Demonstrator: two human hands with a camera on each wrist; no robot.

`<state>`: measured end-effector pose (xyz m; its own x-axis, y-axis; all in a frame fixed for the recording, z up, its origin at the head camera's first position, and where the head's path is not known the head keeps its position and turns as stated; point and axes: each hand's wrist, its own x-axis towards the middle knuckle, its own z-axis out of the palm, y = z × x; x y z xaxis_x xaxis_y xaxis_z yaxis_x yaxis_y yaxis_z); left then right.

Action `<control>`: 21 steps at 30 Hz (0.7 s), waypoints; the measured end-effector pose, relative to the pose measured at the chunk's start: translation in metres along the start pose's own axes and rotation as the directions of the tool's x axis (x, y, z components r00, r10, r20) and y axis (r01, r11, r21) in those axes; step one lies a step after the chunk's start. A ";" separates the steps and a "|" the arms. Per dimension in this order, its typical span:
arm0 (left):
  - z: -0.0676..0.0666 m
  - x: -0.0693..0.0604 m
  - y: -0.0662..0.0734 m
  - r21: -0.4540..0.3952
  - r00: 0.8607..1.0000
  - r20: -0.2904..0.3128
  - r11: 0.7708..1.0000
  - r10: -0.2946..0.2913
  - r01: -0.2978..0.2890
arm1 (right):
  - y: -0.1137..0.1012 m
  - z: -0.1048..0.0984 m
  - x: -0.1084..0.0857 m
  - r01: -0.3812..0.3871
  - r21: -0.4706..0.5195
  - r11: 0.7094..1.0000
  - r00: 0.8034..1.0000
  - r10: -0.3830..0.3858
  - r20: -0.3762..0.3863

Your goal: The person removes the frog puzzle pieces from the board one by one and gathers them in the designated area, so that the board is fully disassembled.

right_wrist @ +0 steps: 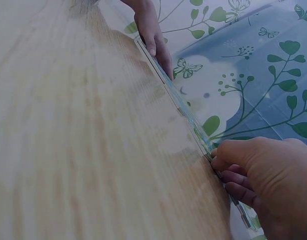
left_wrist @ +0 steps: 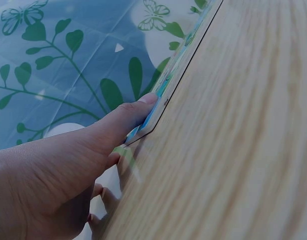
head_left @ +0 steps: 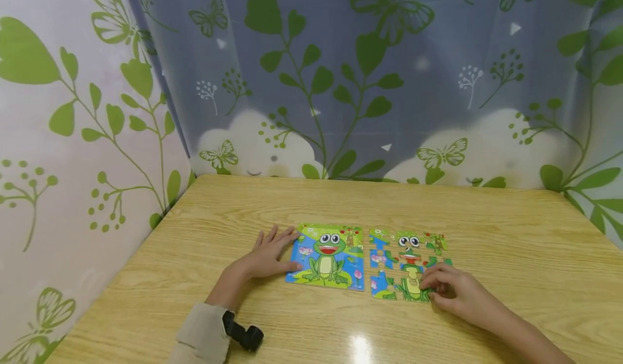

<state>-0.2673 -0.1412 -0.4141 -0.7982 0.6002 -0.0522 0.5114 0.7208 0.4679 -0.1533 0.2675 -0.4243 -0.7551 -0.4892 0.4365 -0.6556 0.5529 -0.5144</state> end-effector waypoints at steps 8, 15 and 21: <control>-0.001 0.000 0.000 0.002 1.000 -0.003 1.000 -0.001 0.001 | 0.001 0.000 0.001 0.014 0.011 1.000 1.000 -0.014 0.004; -0.002 -0.001 0.000 -0.005 1.000 0.003 1.000 -0.001 0.001 | -0.002 0.000 0.003 0.028 0.011 1.000 1.000 -0.028 -0.006; -0.002 -0.001 0.000 -0.010 1.000 0.007 1.000 0.002 -0.002 | -0.014 0.001 0.016 0.007 0.000 1.000 1.000 -0.007 0.009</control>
<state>-0.2668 -0.1426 -0.4122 -0.7946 0.6044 -0.0573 0.5102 0.7160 0.4765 -0.1567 0.2517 -0.4106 -0.7505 -0.4987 0.4337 -0.6607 0.5498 -0.5110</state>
